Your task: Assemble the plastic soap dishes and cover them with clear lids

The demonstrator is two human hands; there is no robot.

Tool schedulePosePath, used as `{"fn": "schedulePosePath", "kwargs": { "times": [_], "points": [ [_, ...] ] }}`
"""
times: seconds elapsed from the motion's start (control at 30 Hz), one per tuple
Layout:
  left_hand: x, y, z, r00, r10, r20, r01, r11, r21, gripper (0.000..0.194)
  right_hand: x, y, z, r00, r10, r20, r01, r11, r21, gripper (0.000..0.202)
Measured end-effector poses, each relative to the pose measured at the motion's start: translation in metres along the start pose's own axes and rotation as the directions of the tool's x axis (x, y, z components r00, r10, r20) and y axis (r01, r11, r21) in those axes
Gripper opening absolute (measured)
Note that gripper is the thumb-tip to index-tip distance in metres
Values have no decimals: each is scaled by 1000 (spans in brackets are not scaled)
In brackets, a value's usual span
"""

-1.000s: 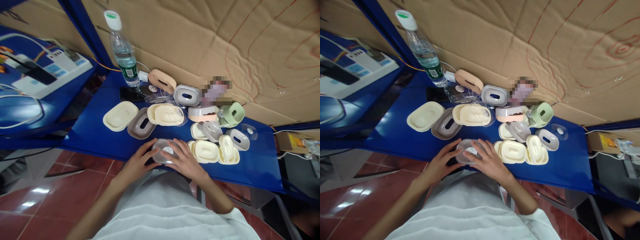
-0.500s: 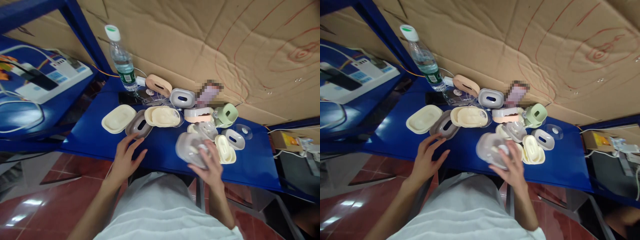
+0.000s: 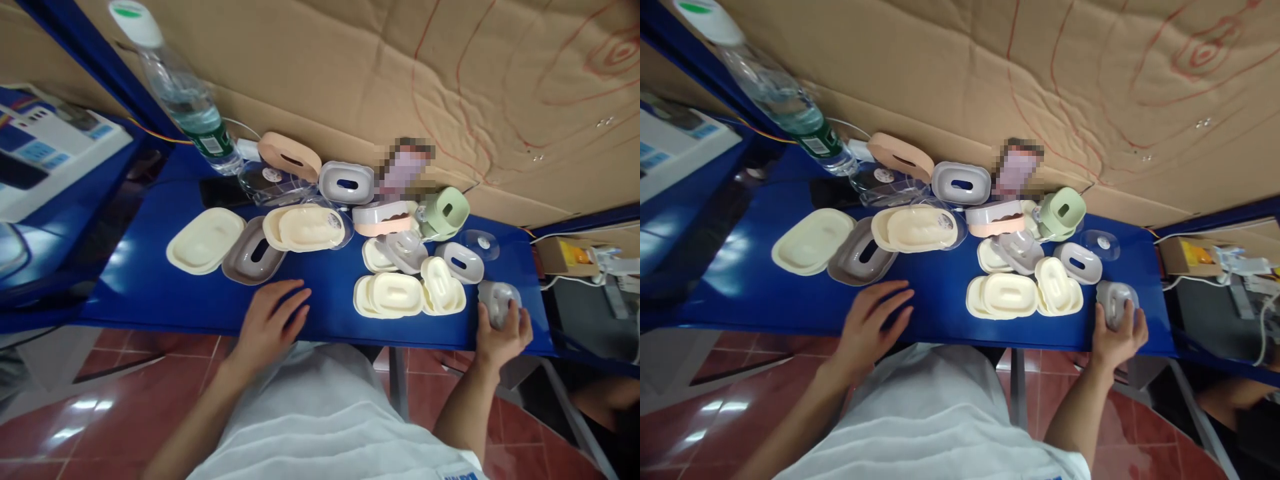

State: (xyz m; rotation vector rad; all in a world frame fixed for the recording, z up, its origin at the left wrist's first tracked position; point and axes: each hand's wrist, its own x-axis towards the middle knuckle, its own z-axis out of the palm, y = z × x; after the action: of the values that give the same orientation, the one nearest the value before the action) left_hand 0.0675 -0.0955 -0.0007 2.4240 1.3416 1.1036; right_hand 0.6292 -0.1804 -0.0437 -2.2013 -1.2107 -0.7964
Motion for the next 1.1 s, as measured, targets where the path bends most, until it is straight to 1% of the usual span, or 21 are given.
{"fn": "schedulePosePath", "kwargs": {
  "times": [0.07, 0.13, 0.2, 0.23, 0.3, 0.33, 0.37, 0.4, 0.43, 0.47, 0.5, 0.53, 0.57, 0.6, 0.63, 0.67, 0.7, 0.77, 0.93, 1.03, 1.1],
  "points": [
    [10, 22, 15, 990, 91, 107, -85, 995, -58, 38, 6, -5, 6, 999, -20, 47, 21, 1000, -9, 93],
    [21, 42, 30, 957, 177, 229, -167, 984, -60, 36, 13, -12, 6, 997, -37, 61, 38, 999, -19, 90],
    [32, 56, 44, 915, 231, 331, -227, 972, -52, 40, 20, -22, 1, 998, -65, 0, 65, 998, -11, 85],
    [36, 60, 49, 899, 247, 361, -246, 968, -50, 42, 23, -30, -4, 995, -81, -56, 82, 996, 14, 78],
    [41, 61, 57, 883, 256, 394, -260, 965, -44, 43, 22, -53, -18, 977, -107, -183, 126, 987, 97, 60],
    [41, 58, 59, 881, 248, 403, -255, 966, -38, 42, 18, -68, -26, 967, -118, -226, 153, 978, 142, 53],
    [41, 55, 61, 883, 235, 407, -243, 969, -31, 40, 12, -85, -34, 962, -137, -238, 182, 967, 178, 48],
    [40, 50, 61, 887, 219, 406, -229, 973, -24, 38, 5, -105, -42, 961, -183, -208, 228, 949, 217, 44],
    [38, 46, 61, 895, 203, 398, -215, 977, -17, 37, -4, -125, -49, 955, -262, -140, 292, 918, 270, 39],
    [36, 42, 60, 905, 189, 382, -200, 980, -9, 36, -13, -147, -55, 929, -365, -61, 363, 868, 339, 32],
    [34, 38, 58, 915, 176, 362, -189, 982, 0, 36, -22, -168, -60, 869, -494, 38, 430, 789, 438, 26],
    [32, 35, 56, 925, 165, 343, -180, 984, 10, 37, -29, -188, -63, 772, -624, 125, 454, 678, 578, 25],
    [30, 32, 52, 932, 155, 329, -172, 985, 22, 38, -35, -206, -65, 695, -700, 164, 442, 595, 671, 25],
    [28, 30, 49, 937, 144, 320, -163, 986, 34, 39, -39, -221, -65, 633, -752, 186, 417, 533, 737, 27],
    [26, 29, 45, 940, 130, 314, -152, 987, 45, 40, -41, -233, -64, 595, -780, 193, 391, 491, 779, 28],
    [25, 27, 41, 944, 117, 310, -141, 989, 55, 40, -42, -242, -62, 581, -790, 195, 376, 473, 797, 30],
    [23, 26, 37, 946, 103, 307, -128, 990, 65, 41, -42, -247, -59, 573, -796, 196, 368, 464, 806, 32],
    [20, 22, 32, 952, 75, 296, -105, 991, 88, 40, -40, -249, -54, 563, -804, 193, 365, 452, 814, 35],
    [14, 12, 24, 969, 41, 242, -80, 985, 152, 38, -34, -238, -53, 554, -813, 182, 372, 437, 819, 38],
    [15, 5, 19, 975, 34, 220, -70, 985, 156, 38, -37, -232, -57, 562, -806, 189, 371, 449, 813, 37],
    [19, 0, 14, 982, 35, 185, -65, 984, 163, 38, -40, -229, -57, 579, -790, 200, 366, 471, 803, 35]
  ]
}}
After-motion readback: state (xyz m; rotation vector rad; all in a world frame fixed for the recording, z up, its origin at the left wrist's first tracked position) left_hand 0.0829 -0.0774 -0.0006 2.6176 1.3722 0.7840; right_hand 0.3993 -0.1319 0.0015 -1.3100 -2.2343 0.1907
